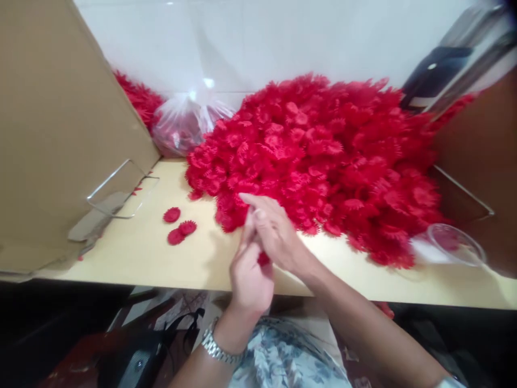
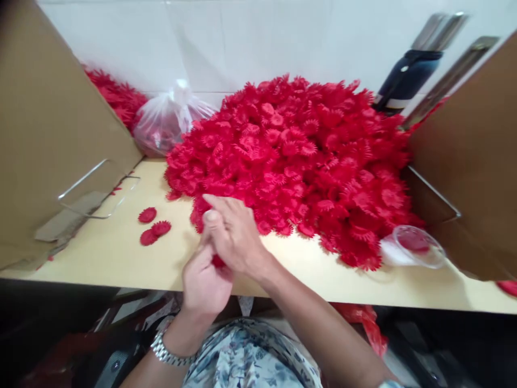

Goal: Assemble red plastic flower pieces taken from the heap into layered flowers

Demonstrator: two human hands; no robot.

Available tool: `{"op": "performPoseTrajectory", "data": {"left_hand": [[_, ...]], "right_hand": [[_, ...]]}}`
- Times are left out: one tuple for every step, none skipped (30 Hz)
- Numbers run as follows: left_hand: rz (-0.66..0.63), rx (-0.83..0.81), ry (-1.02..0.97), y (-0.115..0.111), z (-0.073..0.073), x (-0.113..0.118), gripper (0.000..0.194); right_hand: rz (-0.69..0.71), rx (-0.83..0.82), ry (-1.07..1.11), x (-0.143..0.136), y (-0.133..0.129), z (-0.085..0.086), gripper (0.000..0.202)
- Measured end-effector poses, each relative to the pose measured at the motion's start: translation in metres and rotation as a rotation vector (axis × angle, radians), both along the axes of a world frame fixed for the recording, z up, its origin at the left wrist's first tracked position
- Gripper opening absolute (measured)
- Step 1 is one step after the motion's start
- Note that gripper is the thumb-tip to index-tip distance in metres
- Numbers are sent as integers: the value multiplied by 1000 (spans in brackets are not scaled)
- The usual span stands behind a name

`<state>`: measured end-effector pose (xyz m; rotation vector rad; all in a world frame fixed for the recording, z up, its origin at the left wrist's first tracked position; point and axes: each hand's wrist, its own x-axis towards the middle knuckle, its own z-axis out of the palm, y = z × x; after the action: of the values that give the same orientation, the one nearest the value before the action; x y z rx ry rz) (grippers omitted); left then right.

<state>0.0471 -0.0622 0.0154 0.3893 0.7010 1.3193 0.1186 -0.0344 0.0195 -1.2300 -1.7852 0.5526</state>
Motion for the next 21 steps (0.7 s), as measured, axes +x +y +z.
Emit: {"op": "performPoseTrajectory", "data": {"left_hand": [[39,20,-4,3,1,-1,34],[63,55,-7,6,2,-3,38],[78,87,-2,9,3,-5,42],[89,106,29,11,4,-8,41],[85,120,61,13,4,-10,41],[85,133,91,14,5,-13,40],[87,150,121,14,5,-15,40],[88,171,147,14,6,-17,40],[95,194,167,12,7,-18,41],[103,216,182,11,7,-19,42],[108,234,190,10,7,-19,42],[109,248,192,9,7,-18,42],[104,257,186,9,7,-18,43],[99,264,177,9,7,-16,44],[94,272,167,10,7,-15,46],[86,285,159,10,7,-14,49],[82,301,158,11,7,-12,51],[82,318,165,12,6,-10,54],[86,333,176,12,6,-8,55],[97,344,188,13,6,-6,55],[113,350,195,13,5,-5,54]], "right_hand": [[43,-23,-2,-6,-2,-2,51],[89,-58,-6,-11,-4,-4,53],[116,-82,12,-16,-8,-7,54],[138,-112,32,-21,-12,-8,55],[158,-137,56,-24,-16,-8,55],[173,-153,82,-27,-20,-8,54],[185,-163,103,-28,-24,-6,54],[196,-169,118,-29,-27,-3,53],[206,-176,131,-30,-29,0,53],[212,-185,145,-30,-31,3,54],[214,-202,160,-29,-32,5,55],[213,-222,174,-29,-33,6,57],[209,-238,186,-29,-32,7,60],[202,-244,197,-29,-31,8,62],[194,-235,204,-29,-29,8,65],[187,-215,205,-30,-26,8,67],[174,-191,201,-30,-22,9,68],[152,-165,196,-29,-17,9,68],[125,-137,187,-29,-11,10,67],[96,-112,171,-29,-5,11,65],[68,-86,150,-28,2,12,63]]}}
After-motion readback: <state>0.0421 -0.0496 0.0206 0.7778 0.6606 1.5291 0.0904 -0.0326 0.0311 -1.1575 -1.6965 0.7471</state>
